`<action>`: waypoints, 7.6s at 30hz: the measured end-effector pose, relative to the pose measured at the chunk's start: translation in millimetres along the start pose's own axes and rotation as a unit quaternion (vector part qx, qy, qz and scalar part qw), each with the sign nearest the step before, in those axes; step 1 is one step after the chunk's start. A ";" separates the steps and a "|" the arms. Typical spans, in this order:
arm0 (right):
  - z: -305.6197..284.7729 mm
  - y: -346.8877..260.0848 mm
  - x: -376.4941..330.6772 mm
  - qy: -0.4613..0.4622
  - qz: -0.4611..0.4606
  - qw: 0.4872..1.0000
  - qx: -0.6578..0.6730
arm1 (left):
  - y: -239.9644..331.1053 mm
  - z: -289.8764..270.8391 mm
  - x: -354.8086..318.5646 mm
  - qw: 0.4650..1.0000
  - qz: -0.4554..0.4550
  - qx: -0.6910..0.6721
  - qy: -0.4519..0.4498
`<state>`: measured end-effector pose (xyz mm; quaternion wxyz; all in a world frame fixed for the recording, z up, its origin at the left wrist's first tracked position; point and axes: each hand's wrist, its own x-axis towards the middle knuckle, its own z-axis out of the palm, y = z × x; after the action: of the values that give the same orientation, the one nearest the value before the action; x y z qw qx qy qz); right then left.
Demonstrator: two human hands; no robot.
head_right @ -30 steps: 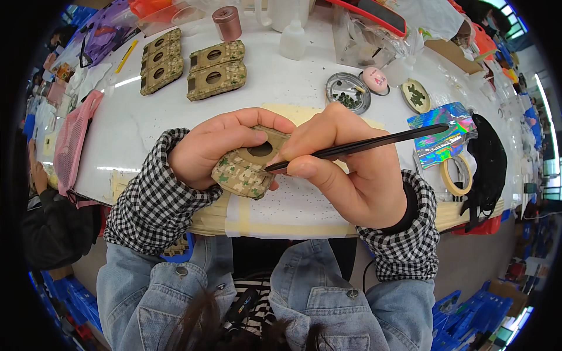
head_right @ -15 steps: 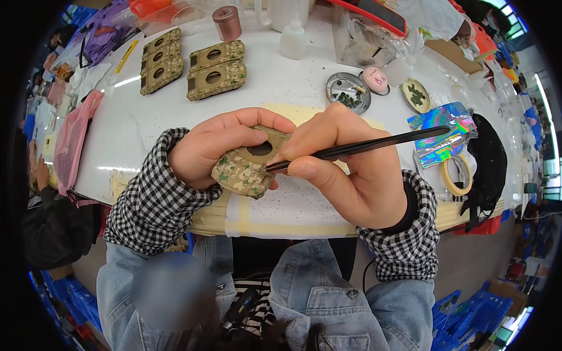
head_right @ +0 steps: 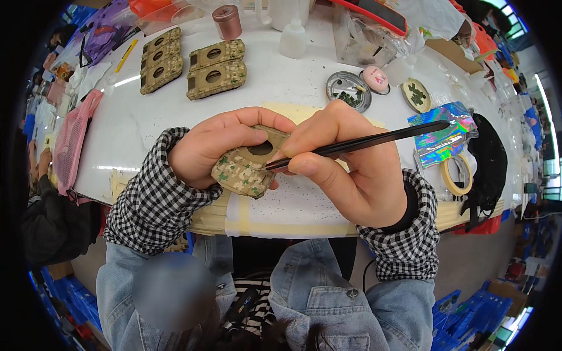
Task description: Assembling or detailing a plastic toy tank model using tweezers and small components.
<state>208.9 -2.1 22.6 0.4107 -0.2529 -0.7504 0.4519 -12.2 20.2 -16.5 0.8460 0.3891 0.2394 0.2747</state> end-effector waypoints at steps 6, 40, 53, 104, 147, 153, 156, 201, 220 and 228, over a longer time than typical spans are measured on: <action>3.1 -1.3 -2.8 0.027 0.028 0.999 0.037 | 0.3 0.3 -0.2 1.000 -0.002 0.002 0.001; 3.3 1.3 -10.3 -0.032 -0.127 0.981 -0.142 | 1.4 1.4 -0.4 0.997 -0.026 -0.078 0.004; 4.1 -1.7 -8.5 -0.032 -0.120 0.983 -0.134 | 1.1 1.0 -0.4 0.996 -0.030 -0.081 0.004; 10.9 6.3 -9.3 0.042 -0.122 0.989 -0.074 | -0.3 0.0 0.2 0.998 -0.013 -0.067 0.005; -54.8 23.7 -15.9 0.112 -0.027 0.939 -0.323 | 2.1 7.4 2.7 0.977 0.134 0.035 0.161; -57.2 24.0 -16.7 0.072 -0.003 0.943 -0.324 | -1.1 3.7 5.1 0.984 0.112 -0.064 0.121; -58.9 24.9 -17.4 0.064 -0.010 0.943 -0.326 | -2.3 -0.4 7.0 0.980 0.125 -0.133 0.073; -7.2 16.2 -28.8 0.180 0.021 0.983 -0.040 | -11.7 20.7 2.6 0.990 0.139 -0.020 0.035; -10.3 14.9 -27.1 0.153 0.010 0.982 -0.108 | -11.2 20.2 2.3 0.990 0.140 -0.014 0.032; -8.6 17.6 -27.1 0.160 0.009 0.982 -0.100 | -11.1 20.0 1.2 0.990 0.139 -0.012 0.036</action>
<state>230.8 -10.2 -1.3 0.4942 -0.3686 -0.7140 0.3318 4.2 4.4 -13.8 0.7950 0.3984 0.2103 0.4062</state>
